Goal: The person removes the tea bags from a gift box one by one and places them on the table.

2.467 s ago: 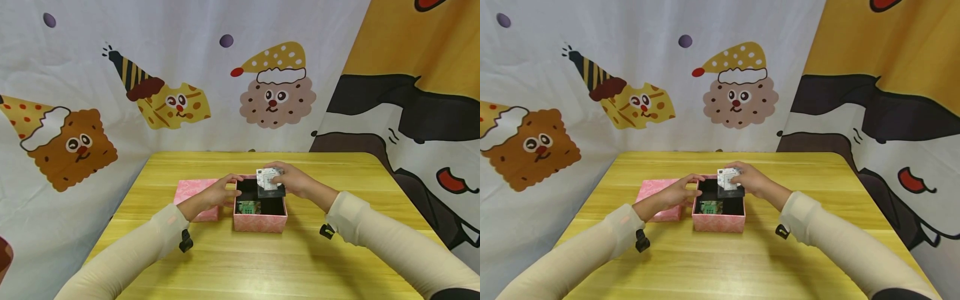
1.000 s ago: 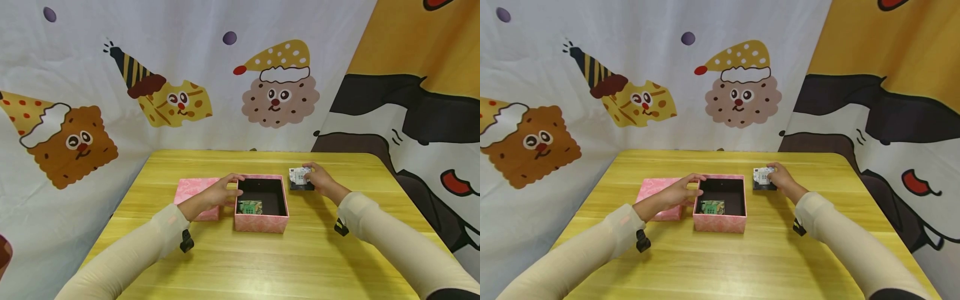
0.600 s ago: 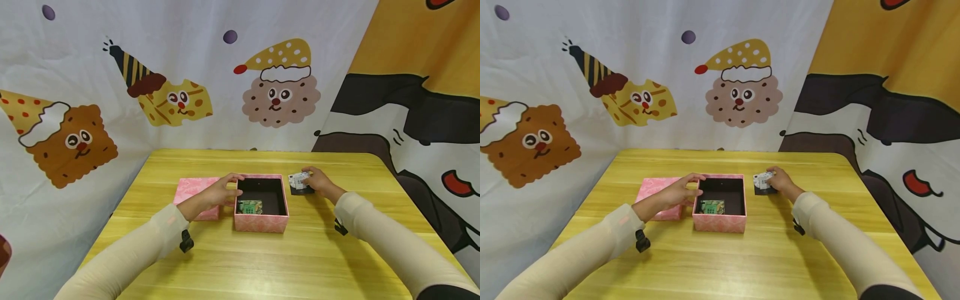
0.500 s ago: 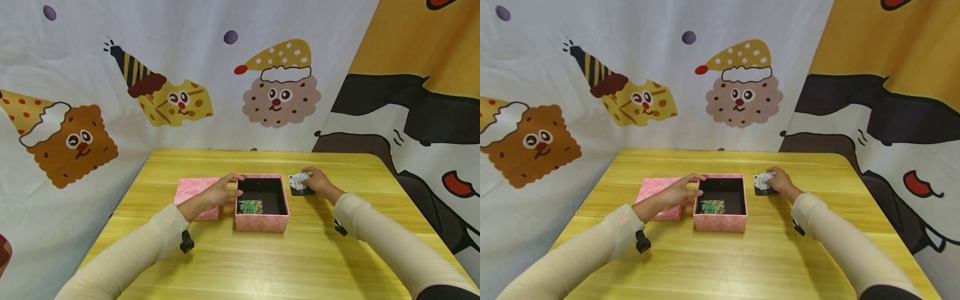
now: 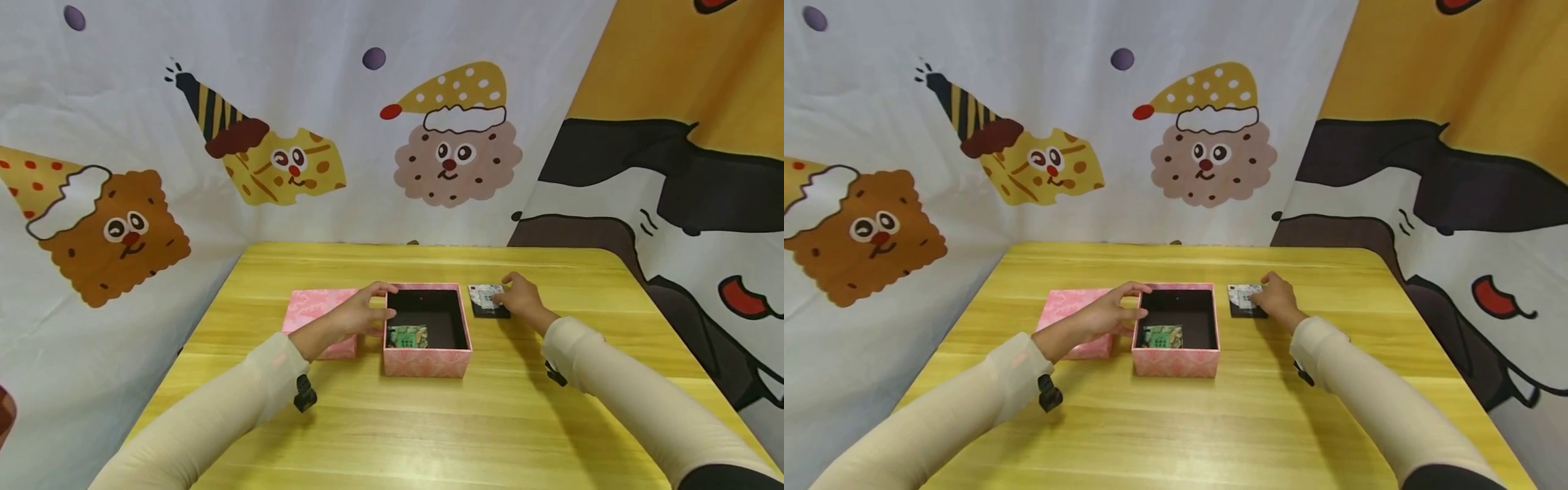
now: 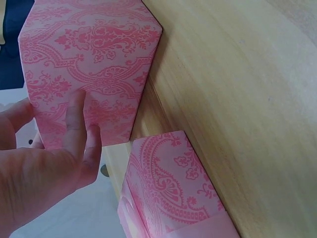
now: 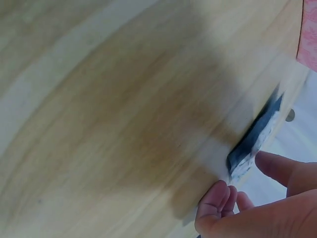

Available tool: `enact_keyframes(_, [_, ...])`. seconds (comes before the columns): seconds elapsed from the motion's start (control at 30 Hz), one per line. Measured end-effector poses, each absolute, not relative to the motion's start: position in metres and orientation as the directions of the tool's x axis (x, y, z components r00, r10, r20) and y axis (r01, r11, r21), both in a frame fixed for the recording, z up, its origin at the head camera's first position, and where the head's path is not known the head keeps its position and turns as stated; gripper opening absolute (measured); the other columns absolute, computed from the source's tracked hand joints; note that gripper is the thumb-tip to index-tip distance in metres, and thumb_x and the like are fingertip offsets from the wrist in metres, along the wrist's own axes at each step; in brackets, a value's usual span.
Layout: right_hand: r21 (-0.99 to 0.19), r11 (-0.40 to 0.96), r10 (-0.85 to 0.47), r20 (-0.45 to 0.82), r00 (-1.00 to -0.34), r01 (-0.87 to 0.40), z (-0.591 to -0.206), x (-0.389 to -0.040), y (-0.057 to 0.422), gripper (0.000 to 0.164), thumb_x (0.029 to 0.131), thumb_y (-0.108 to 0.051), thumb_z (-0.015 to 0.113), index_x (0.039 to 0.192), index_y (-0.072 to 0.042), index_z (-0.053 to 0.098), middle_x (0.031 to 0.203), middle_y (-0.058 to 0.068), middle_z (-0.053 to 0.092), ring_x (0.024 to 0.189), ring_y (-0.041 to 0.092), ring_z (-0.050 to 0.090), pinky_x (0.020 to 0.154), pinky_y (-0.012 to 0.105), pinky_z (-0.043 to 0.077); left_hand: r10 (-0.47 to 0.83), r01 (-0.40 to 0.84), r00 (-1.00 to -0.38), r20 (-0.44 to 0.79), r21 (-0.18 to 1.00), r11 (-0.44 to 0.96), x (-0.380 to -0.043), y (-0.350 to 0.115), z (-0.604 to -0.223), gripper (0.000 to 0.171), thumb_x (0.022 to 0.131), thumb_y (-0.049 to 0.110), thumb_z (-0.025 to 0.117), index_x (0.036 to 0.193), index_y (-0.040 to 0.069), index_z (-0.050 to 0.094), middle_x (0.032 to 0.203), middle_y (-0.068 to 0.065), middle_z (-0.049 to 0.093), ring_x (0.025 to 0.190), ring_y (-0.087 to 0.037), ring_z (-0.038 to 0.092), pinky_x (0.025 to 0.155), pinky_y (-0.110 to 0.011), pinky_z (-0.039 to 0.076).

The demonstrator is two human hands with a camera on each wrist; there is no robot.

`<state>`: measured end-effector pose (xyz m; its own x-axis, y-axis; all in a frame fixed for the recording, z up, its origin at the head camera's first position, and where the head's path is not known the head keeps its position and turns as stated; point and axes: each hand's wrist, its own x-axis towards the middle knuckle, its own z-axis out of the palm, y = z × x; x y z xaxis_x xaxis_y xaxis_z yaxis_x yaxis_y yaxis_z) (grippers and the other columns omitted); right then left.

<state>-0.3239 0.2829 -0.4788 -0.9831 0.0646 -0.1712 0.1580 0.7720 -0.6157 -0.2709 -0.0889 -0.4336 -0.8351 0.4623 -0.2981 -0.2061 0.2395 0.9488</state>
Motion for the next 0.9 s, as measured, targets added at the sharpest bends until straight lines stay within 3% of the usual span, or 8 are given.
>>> enact_keyframes(0.07, [-0.631, 0.754, 0.083, -0.182, -0.980, 0.181, -0.479, -0.325, 0.284, 0.052, 0.100, -0.019, 0.065, 0.141, 0.007, 0.047, 0.128, 0.030, 0.058, 0.094, 0.035, 0.057, 0.075, 0.043, 0.049, 0.461, -0.207, -0.835, -0.300, 0.948, 0.241, -0.272, -0.089, -0.435, 0.053, 0.103, 0.006, 0.062, 0.151, 0.008, 0.040, 0.165, -0.020, 0.020, 0.115, -0.043, 0.060, 0.087, -0.047, 0.061])
enact_keyframes(0.23, [-0.702, 0.672, 0.112, -0.221, -0.969, 0.238, -0.475, -0.329, 0.287, 0.049, 0.104, -0.025, 0.055, 0.143, 0.005, 0.047, 0.094, 0.016, 0.058, 0.071, 0.024, 0.051, 0.068, 0.039, 0.046, 0.468, -0.198, -0.835, -0.291, 0.951, 0.238, -0.275, -0.090, -0.436, 0.053, 0.103, 0.005, 0.062, 0.151, 0.007, 0.039, 0.165, -0.021, 0.018, 0.116, -0.043, 0.061, 0.085, -0.045, 0.062])
enact_keyframes(0.3, [-0.735, 0.626, 0.109, -0.247, -0.963, 0.260, -0.471, -0.328, 0.287, 0.049, 0.106, -0.026, 0.053, 0.145, 0.003, 0.045, 0.088, 0.011, 0.056, 0.066, 0.019, 0.050, 0.068, 0.038, 0.047, 0.470, -0.197, -0.834, -0.290, 0.951, 0.237, -0.275, -0.090, -0.436, 0.053, 0.103, 0.005, 0.062, 0.151, 0.007, 0.039, 0.165, -0.021, 0.018, 0.116, -0.043, 0.060, 0.083, -0.044, 0.062])
enact_keyframes(0.5, [-0.835, 0.487, 0.045, -0.271, -0.961, 0.258, -0.456, -0.320, 0.284, 0.053, 0.108, -0.024, 0.051, 0.150, 0.004, 0.039, 0.113, 0.015, 0.059, 0.080, 0.015, 0.056, 0.075, 0.037, 0.054, 0.476, -0.204, -0.829, -0.293, 0.951, 0.231, -0.274, -0.090, -0.437, 0.052, 0.103, 0.005, 0.062, 0.150, 0.006, 0.039, 0.165, -0.022, 0.018, 0.118, -0.043, 0.060, 0.083, -0.046, 0.062])
enact_keyframes(0.63, [-0.875, 0.426, 0.004, -0.255, -0.967, 0.232, -0.450, -0.316, 0.281, 0.053, 0.109, -0.025, 0.051, 0.152, 0.003, 0.039, 0.129, 0.020, 0.057, 0.103, 0.026, 0.061, 0.091, 0.039, 0.056, 0.475, -0.207, -0.829, -0.295, 0.951, 0.230, -0.274, -0.091, -0.437, 0.052, 0.103, 0.004, 0.061, 0.150, 0.007, 0.039, 0.165, -0.021, 0.017, 0.119, -0.045, 0.060, 0.086, -0.048, 0.061])
enact_keyframes(0.77, [-0.912, 0.358, -0.048, -0.234, -0.971, 0.202, -0.444, -0.312, 0.274, 0.052, 0.108, -0.021, 0.052, 0.152, 0.003, 0.039, 0.147, 0.028, 0.047, 0.129, 0.041, 0.052, 0.109, 0.049, 0.048, 0.473, -0.207, -0.830, -0.297, 0.950, 0.234, -0.275, -0.091, -0.437, 0.051, 0.104, 0.005, 0.061, 0.150, 0.007, 0.039, 0.165, -0.022, 0.017, 0.116, -0.044, 0.060, 0.085, -0.048, 0.061])
enact_keyframes(0.9, [-0.934, 0.306, -0.090, -0.220, -0.971, 0.184, -0.437, -0.308, 0.263, 0.048, 0.107, -0.016, 0.054, 0.149, 0.003, 0.043, 0.142, 0.027, 0.050, 0.118, 0.036, 0.058, 0.106, 0.048, 0.049, 0.469, -0.209, -0.831, -0.300, 0.949, 0.238, -0.274, -0.090, -0.436, 0.051, 0.104, 0.005, 0.061, 0.150, 0.007, 0.039, 0.166, -0.020, 0.018, 0.115, -0.043, 0.060, 0.085, -0.048, 0.061])
